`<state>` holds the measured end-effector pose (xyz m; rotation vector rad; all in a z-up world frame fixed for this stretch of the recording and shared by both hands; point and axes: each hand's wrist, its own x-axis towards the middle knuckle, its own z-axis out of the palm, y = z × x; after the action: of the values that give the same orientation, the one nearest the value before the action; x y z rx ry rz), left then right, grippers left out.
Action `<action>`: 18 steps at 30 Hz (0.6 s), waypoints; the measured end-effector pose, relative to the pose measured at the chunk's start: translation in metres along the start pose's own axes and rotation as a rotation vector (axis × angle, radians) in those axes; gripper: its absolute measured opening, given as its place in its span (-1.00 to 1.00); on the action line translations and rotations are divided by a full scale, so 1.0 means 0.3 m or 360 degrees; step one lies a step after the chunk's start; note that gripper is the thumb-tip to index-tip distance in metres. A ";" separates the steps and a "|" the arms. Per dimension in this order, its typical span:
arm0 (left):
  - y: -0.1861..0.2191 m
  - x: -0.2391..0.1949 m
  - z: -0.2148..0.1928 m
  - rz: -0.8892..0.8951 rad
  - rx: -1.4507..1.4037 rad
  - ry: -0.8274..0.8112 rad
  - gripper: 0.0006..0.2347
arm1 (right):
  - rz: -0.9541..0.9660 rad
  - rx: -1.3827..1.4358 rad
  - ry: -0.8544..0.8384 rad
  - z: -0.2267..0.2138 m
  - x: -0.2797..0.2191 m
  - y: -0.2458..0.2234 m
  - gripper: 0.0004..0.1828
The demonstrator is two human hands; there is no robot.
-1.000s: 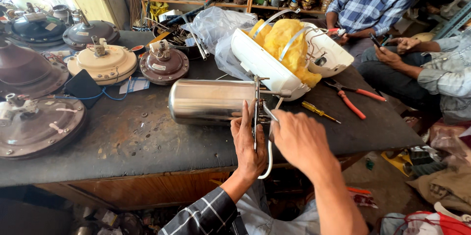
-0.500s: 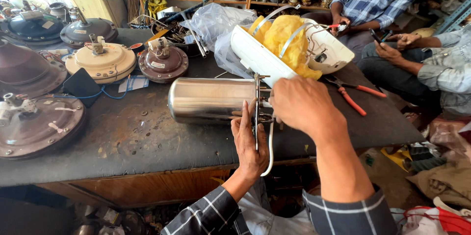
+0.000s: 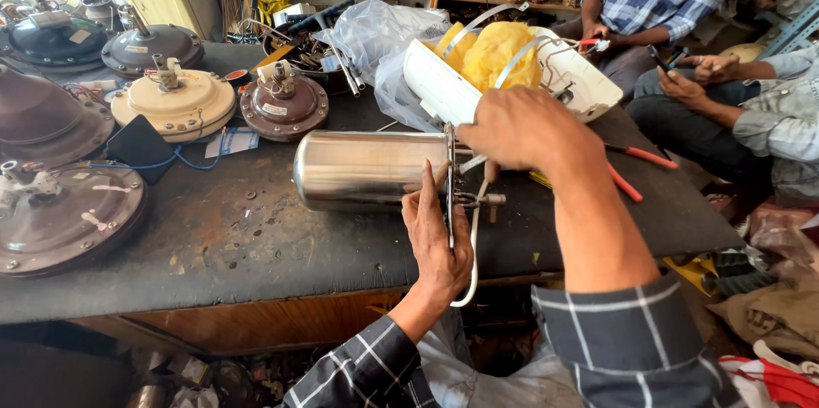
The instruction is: The person uses a wrench to tighten and loosen bolts on a cylindrical metal electrical component. They repeatedly adjust the bolts and inspect the assembly while seated at a workbench in a workshop.
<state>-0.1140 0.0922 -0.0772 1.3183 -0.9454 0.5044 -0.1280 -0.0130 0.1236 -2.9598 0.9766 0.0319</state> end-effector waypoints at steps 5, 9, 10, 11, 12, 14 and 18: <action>-0.011 0.035 0.011 -0.0019 0.0111 0.0000 -0.36 | 0.0095 0.0089 -0.0194 -0.054 0.057 -0.007 -0.45; -0.019 0.075 0.008 0.0048 0.0234 -0.0045 -0.38 | -0.0024 0.0001 0.0047 -0.019 0.059 -0.002 -0.44; -0.022 0.084 0.007 0.0064 0.0271 -0.0072 -0.37 | -0.0049 -0.0043 0.0107 -0.001 0.054 0.004 -0.43; -0.022 0.085 0.001 0.0074 0.0310 -0.0102 -0.37 | -0.0076 -0.0085 0.0160 0.017 0.048 0.008 -0.43; -0.025 0.093 0.000 0.0055 0.0309 -0.0129 -0.38 | -0.0148 -0.0076 0.0286 0.031 0.047 0.011 -0.48; -0.034 0.110 -0.002 0.0021 0.0299 -0.0196 -0.39 | -0.0278 -0.0052 0.0535 0.054 0.042 0.018 -0.57; -0.063 0.173 -0.005 0.0162 0.0260 -0.0285 -0.34 | -0.0372 0.0665 0.0730 0.069 0.042 0.003 -0.66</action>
<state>-0.0703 0.0795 -0.0461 1.4860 -1.1427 0.5576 -0.1187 -0.0207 0.1026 -2.7017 0.5565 -0.7805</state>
